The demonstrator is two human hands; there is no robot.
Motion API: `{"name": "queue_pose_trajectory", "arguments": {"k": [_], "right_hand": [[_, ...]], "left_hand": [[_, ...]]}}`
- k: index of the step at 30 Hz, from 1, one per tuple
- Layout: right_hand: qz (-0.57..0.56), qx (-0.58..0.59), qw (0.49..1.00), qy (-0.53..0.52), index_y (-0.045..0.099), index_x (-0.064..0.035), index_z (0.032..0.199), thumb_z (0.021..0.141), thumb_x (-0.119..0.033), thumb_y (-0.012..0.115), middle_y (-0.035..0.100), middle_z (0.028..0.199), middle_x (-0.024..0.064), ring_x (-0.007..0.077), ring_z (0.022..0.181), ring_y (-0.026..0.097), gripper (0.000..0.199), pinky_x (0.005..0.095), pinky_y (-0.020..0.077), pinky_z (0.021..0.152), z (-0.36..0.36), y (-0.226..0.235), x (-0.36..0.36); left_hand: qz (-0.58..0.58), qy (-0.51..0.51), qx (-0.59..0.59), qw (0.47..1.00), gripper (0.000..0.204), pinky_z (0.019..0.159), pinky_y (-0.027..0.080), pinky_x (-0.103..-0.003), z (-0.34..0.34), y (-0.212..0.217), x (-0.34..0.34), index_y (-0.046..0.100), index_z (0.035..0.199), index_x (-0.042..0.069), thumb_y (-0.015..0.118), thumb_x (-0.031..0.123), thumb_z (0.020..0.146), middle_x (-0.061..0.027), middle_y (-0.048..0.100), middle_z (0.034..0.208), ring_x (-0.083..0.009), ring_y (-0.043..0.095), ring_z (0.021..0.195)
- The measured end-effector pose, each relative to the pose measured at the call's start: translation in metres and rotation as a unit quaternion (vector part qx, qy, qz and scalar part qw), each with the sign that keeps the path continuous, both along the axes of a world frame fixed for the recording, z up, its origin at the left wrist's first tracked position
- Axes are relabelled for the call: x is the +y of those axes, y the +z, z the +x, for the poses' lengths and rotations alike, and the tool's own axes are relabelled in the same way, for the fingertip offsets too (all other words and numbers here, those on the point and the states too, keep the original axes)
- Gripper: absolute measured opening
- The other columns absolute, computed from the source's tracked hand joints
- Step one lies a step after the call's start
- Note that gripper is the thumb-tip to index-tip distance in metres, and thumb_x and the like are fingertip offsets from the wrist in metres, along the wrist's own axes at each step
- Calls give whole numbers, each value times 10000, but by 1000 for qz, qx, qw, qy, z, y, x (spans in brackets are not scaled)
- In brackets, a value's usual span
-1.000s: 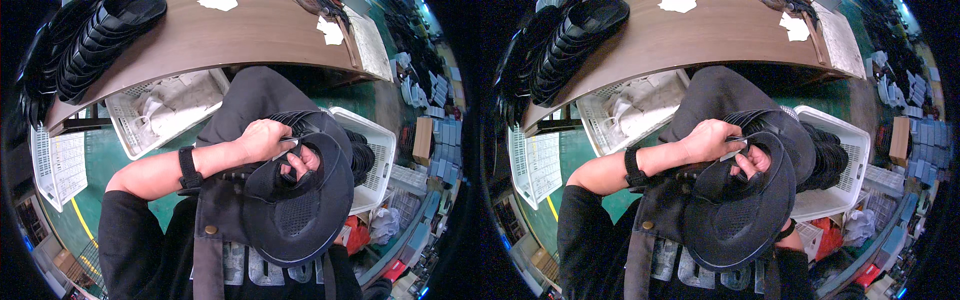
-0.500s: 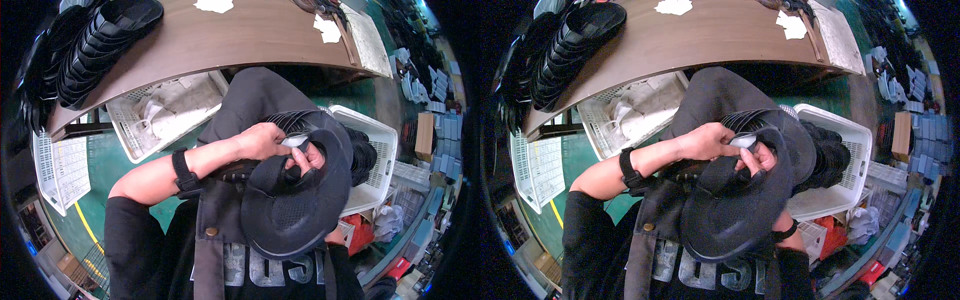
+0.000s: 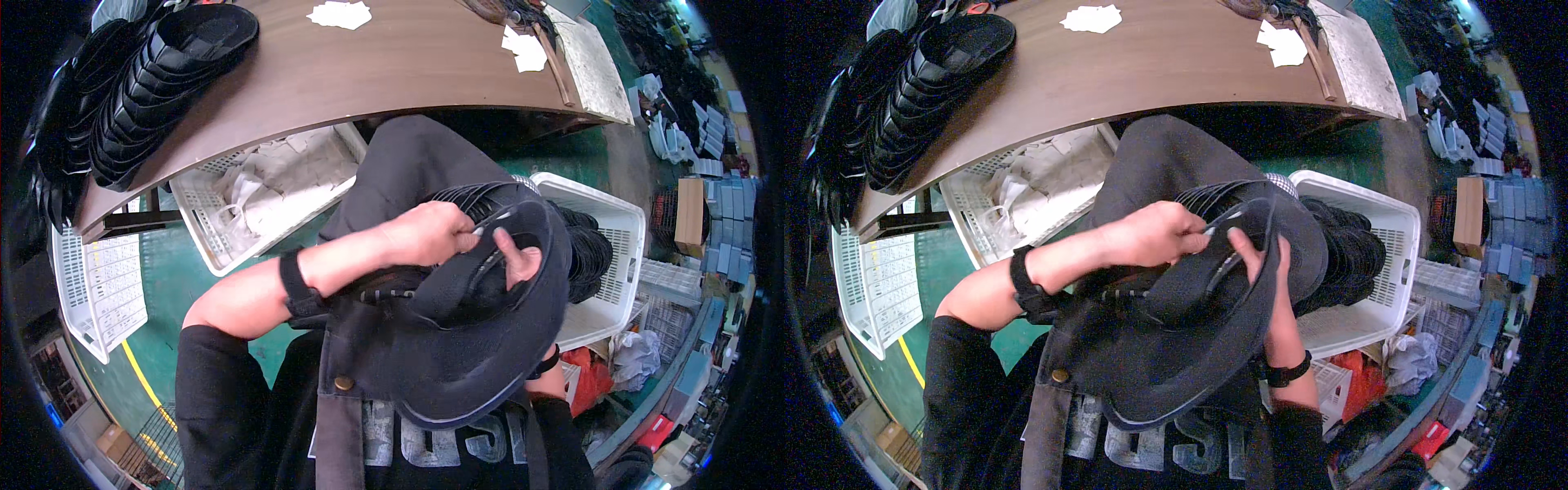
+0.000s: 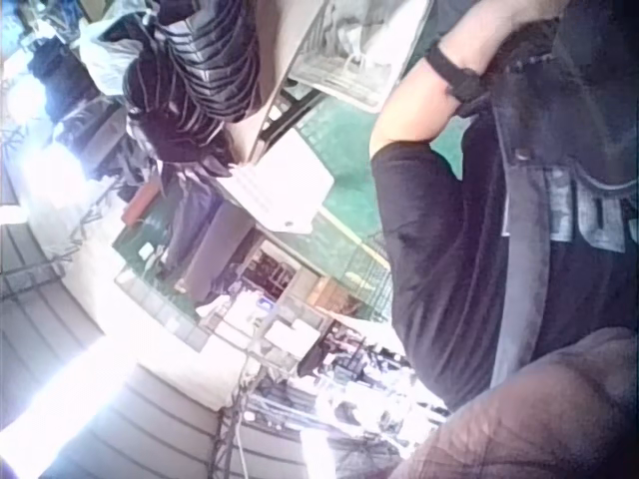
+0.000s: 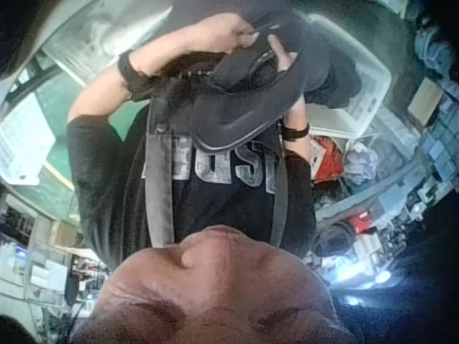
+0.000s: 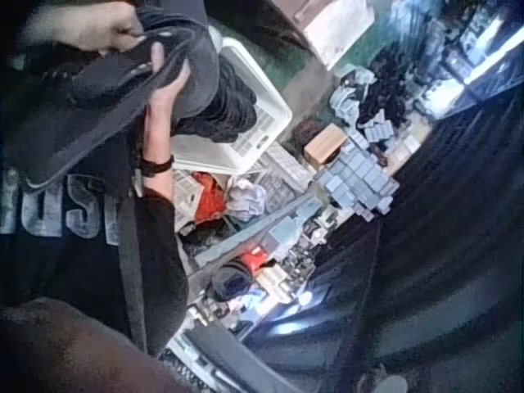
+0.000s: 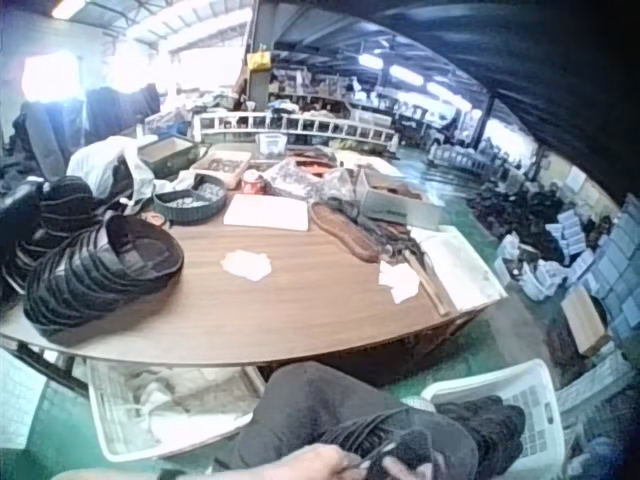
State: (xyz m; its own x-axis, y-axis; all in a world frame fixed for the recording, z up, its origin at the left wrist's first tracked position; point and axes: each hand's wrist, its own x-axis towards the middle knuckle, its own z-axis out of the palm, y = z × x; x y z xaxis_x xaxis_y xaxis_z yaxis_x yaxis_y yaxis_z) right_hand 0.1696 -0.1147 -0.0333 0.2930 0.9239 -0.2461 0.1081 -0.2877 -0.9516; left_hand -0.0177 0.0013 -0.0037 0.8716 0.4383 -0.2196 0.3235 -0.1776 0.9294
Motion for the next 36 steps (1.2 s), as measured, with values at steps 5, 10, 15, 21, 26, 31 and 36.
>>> {"name": "queue_pose_trajectory", "arguments": {"k": [5, 10, 15, 21, 26, 31, 36], "right_hand": [[-31, 41, 999, -8, 544, 6, 1147, 838, -141, 639, 596, 1080, 131, 223, 1000, 578, 356, 345, 457, 888, 11, 23, 7], [83, -209, 882, 415, 384, -5, 1321, 925, -215, 511, 463, 1305, 126, 234, 1170, 475, 466, 369, 353, 1017, 52, 17, 42], [-30, 431, 871, -235, 395, -31, 1320, 947, -137, 450, 470, 1306, 120, 219, 1180, 476, 392, 336, 377, 990, 45, 14, -17], [1, -406, 911, -77, 505, -19, 1242, 843, -126, 615, 536, 1233, 166, 267, 1169, 483, 428, 348, 334, 1005, 93, 23, -39], [-191, -286, 935, -83, 544, 38, 1161, 836, -146, 642, 591, 1135, 146, 235, 1003, 577, 385, 314, 422, 897, 106, 7, -67], [-30, -479, 871, -104, 591, 11, 1026, 772, -130, 690, 603, 1000, 135, 301, 939, 586, 307, 346, 446, 841, 83, 15, -59], [-49, -483, 866, -120, 594, -4, 943, 775, -87, 682, 578, 881, 62, 178, 768, 536, 206, 279, 434, 728, 87, 20, -59]], "left_hand": [[412, 14, -190, 891, 370, 881, 432, -433, -25, 31, 18, 562, 1111, 37, 556, 142, 756, -128, 531, 1152, -332, 483, 1131], [530, -141, -285, 786, 255, 971, 363, -448, -11, 26, 18, 611, 906, 54, 513, 205, 725, -93, 576, 1037, -266, 477, 1151], [677, -57, -104, 727, 168, 933, 417, -418, -65, 56, 79, 574, 828, 108, 561, 191, 682, -28, 578, 900, -226, 515, 1093], [743, 62, 242, 621, 126, 800, 457, -355, -198, 63, 224, 631, 768, 93, 537, 151, 707, -59, 607, 874, -228, 546, 933], [529, 70, 564, 630, 219, 762, 480, -398, -255, 62, 237, 668, 875, 111, 620, 278, 743, -90, 649, 846, -265, 600, 901], [457, 33, 668, 586, 651, 866, 399, -586, -224, 74, 193, 597, 1142, 174, 655, 603, 654, -37, 580, 1111, -230, 486, 1076], [546, -57, 704, 452, 297, 901, 305, -678, -251, -4, 172, 663, 1081, 168, 469, 258, 875, -15, 566, 1063, -234, 453, 994]]}}
